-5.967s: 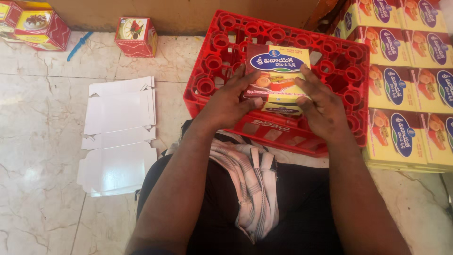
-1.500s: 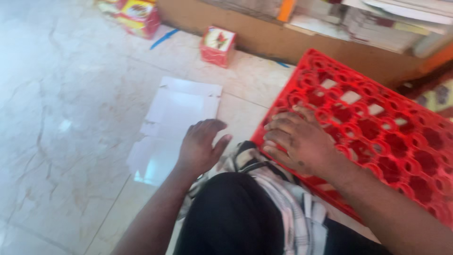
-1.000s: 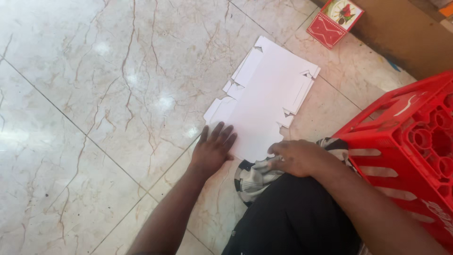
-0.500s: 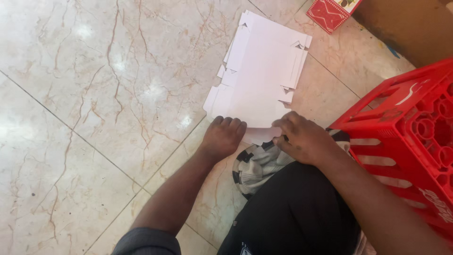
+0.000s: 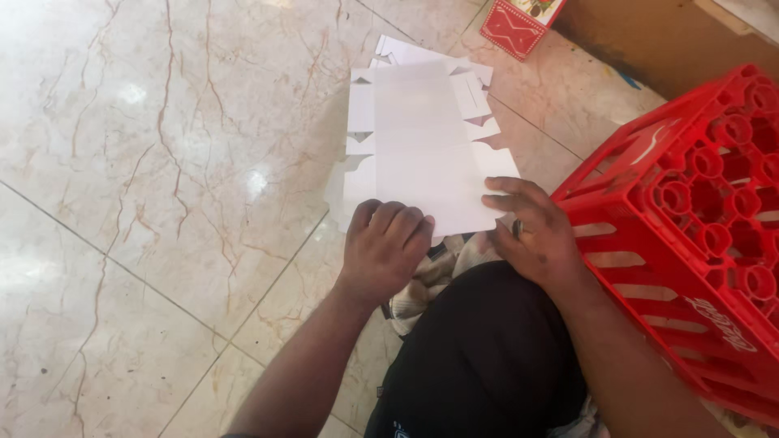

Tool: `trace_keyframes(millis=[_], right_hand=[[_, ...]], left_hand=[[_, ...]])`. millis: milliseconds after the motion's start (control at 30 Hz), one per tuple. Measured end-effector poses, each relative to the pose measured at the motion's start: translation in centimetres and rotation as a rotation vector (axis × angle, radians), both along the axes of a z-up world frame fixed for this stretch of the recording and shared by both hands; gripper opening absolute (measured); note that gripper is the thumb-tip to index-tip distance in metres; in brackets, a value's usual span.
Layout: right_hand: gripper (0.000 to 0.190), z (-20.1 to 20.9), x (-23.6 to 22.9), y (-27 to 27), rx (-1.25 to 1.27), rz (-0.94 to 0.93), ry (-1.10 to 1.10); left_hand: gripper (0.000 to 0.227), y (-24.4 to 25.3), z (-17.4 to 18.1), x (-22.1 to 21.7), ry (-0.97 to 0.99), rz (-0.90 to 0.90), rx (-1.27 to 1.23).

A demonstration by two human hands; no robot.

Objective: The person assembles cardboard boxes by folding the flaps together and tucking them in by hand while sitting on the floor.

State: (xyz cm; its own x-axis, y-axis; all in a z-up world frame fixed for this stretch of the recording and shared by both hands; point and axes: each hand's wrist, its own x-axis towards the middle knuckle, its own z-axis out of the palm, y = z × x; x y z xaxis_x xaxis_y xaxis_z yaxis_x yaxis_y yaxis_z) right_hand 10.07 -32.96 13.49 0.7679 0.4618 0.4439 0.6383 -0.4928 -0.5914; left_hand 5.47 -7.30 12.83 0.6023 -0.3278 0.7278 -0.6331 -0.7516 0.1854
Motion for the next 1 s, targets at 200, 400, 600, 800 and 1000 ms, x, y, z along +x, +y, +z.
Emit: trace_keyframes(millis=[200,400,600,800,1000], right_hand=[[0.041,5.6,-4.8,-4.3,0.017,-0.166,-0.210],[0.044,9.1,-9.2,-15.3,-0.047,-0.230,-0.460],[0.044,8.8,-12.3,-28.1,-0.360,-0.427,-0.477],[0.047,6.2,-15.4,-33.6,-0.359,-0.843,-0.145],[0.053,6.0,-14.8,-36.4,-0.664,-0.811,0.070]], left_hand=[[0.013,-4.1,4.7,-1.9,-0.170,-0.081,0.024],[0.016,-11.6,8.5,-1.9,-0.197,-0.318,-0.070],[0.020,-21.8,10.9,2.0,-0.186,-0.599,-0.012],[0.011,-34.0,10.0,4.8,-0.120,-0.754,0.141],[0.038,-38.5,6.6,5.7,0.372,-0.836,0.430]])
